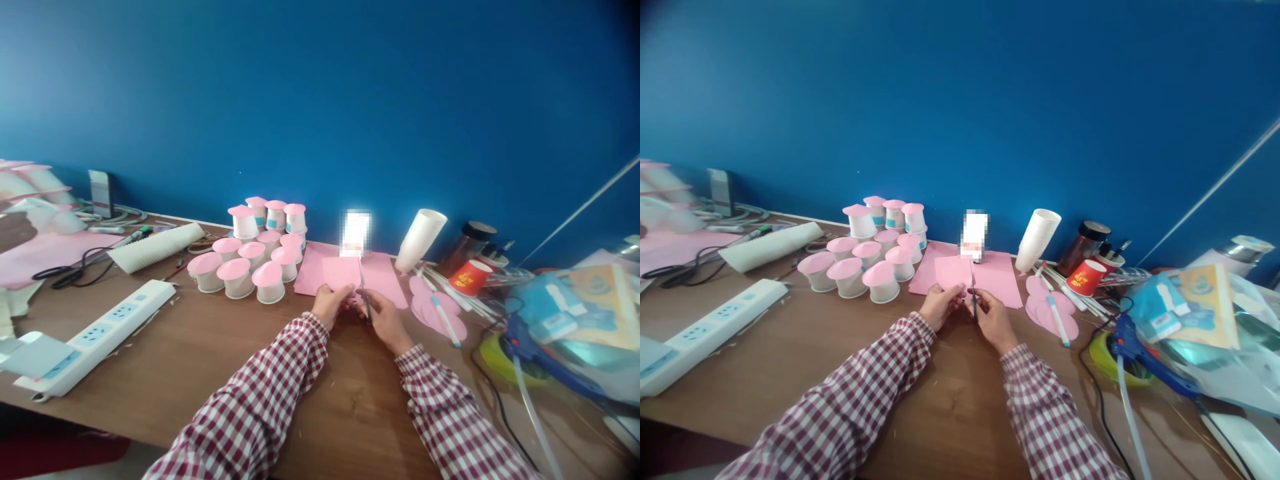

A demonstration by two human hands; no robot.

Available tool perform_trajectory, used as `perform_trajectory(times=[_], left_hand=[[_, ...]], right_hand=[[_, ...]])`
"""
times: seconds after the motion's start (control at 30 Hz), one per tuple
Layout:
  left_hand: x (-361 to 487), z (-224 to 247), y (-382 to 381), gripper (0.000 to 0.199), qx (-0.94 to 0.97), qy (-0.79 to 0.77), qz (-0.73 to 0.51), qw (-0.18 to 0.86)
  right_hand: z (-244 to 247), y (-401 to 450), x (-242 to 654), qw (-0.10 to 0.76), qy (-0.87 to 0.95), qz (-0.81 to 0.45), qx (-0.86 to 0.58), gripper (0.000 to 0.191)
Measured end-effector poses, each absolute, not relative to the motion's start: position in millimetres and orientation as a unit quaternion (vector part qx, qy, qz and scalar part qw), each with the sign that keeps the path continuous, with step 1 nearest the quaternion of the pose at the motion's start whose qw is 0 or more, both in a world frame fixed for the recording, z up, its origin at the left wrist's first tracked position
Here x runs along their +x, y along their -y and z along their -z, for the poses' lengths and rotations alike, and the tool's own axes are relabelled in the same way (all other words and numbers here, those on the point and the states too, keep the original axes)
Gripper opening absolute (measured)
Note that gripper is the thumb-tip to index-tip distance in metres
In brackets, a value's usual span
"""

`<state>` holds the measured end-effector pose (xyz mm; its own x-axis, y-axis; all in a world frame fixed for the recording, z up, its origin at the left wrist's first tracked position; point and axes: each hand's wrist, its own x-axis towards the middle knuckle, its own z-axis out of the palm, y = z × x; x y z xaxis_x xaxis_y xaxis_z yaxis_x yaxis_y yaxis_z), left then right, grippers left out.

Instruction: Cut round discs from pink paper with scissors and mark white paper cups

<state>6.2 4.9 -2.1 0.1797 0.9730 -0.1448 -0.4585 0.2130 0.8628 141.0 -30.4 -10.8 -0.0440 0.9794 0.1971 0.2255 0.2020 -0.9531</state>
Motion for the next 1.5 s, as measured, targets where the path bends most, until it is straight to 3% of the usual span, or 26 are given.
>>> perform_trajectory(times=[1.5], left_hand=[[7.7, 2.6, -5.1, 0.031, 0.331, -0.371, -0.554, 0.668]], right_hand=[[6.2, 32.8, 141.0, 0.472, 0.604, -0.380, -0.517, 0.043]])
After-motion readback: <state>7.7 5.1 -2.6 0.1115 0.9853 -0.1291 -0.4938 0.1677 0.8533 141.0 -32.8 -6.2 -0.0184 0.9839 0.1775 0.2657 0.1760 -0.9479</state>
